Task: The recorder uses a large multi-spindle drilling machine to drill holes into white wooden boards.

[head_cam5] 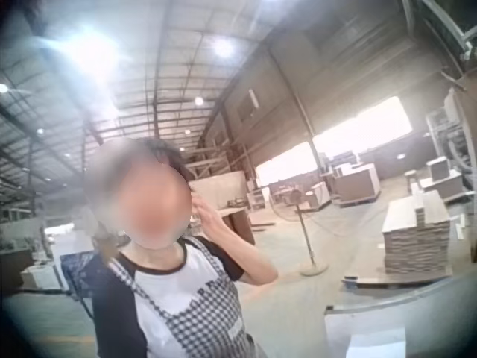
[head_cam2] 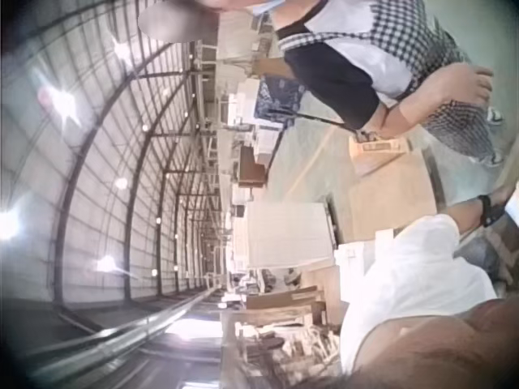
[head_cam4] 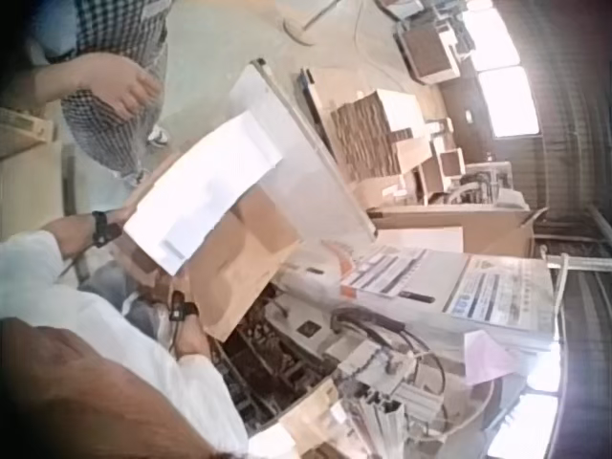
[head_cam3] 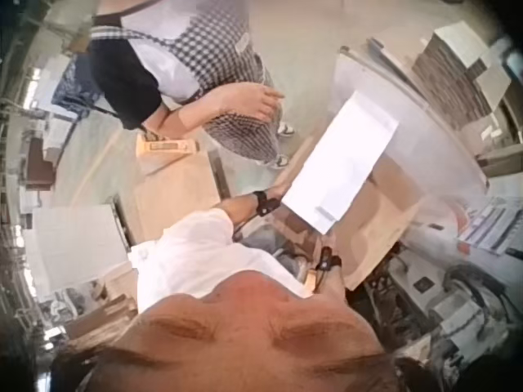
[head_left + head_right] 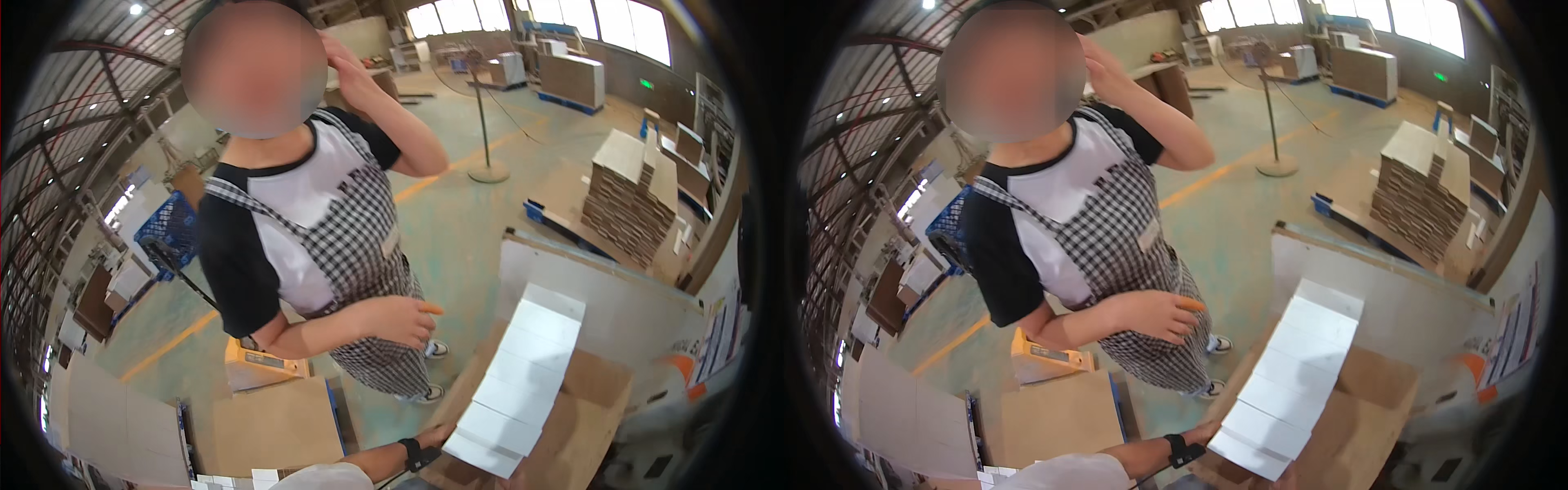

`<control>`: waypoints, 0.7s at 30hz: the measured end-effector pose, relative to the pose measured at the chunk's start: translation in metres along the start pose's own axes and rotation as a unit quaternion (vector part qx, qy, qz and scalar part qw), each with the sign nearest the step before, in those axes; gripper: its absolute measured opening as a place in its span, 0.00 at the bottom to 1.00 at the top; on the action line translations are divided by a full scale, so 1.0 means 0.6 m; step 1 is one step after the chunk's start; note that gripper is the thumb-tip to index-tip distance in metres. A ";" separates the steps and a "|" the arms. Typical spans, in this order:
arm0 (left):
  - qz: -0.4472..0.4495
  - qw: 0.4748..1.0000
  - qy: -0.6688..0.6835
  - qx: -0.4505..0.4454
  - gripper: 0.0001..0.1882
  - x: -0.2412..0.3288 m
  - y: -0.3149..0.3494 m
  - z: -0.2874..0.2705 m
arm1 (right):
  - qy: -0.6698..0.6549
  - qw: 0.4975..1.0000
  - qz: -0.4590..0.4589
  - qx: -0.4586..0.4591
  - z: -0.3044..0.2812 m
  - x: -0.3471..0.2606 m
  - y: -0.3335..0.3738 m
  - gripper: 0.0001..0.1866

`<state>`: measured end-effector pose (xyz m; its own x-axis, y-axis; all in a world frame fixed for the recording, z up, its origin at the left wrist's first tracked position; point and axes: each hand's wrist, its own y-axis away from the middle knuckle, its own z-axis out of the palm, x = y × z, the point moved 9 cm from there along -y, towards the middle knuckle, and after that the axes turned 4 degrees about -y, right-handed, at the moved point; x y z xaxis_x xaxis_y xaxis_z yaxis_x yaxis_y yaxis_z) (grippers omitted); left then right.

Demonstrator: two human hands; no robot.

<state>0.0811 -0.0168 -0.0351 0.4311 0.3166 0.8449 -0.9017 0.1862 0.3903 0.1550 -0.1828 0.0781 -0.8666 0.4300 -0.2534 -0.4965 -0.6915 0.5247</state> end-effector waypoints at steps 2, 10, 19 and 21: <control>-0.017 0.999 0.028 -0.032 0.33 -0.032 -0.020 0.067 | 0.204 0.976 -0.072 -0.006 -0.090 -0.053 0.007 0.30; -0.067 0.979 0.145 0.130 0.34 0.035 0.042 0.034 | 0.384 0.920 -0.056 -0.048 0.032 -0.021 0.057 0.26; -0.130 0.947 0.163 0.243 0.36 0.133 0.051 0.079 | 0.145 0.988 -0.045 -0.016 -0.021 -0.025 0.022 0.33; -0.081 0.947 0.179 0.256 0.37 0.152 0.067 0.055 | 0.160 0.985 -0.050 -0.039 -0.009 -0.041 0.003 0.33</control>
<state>0.0832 -0.0114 0.0695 0.4657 0.6346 0.6167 -0.6819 -0.1869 0.7072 0.1754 -0.1977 0.0810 -0.7785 0.3028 -0.5498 -0.5720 -0.7029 0.4228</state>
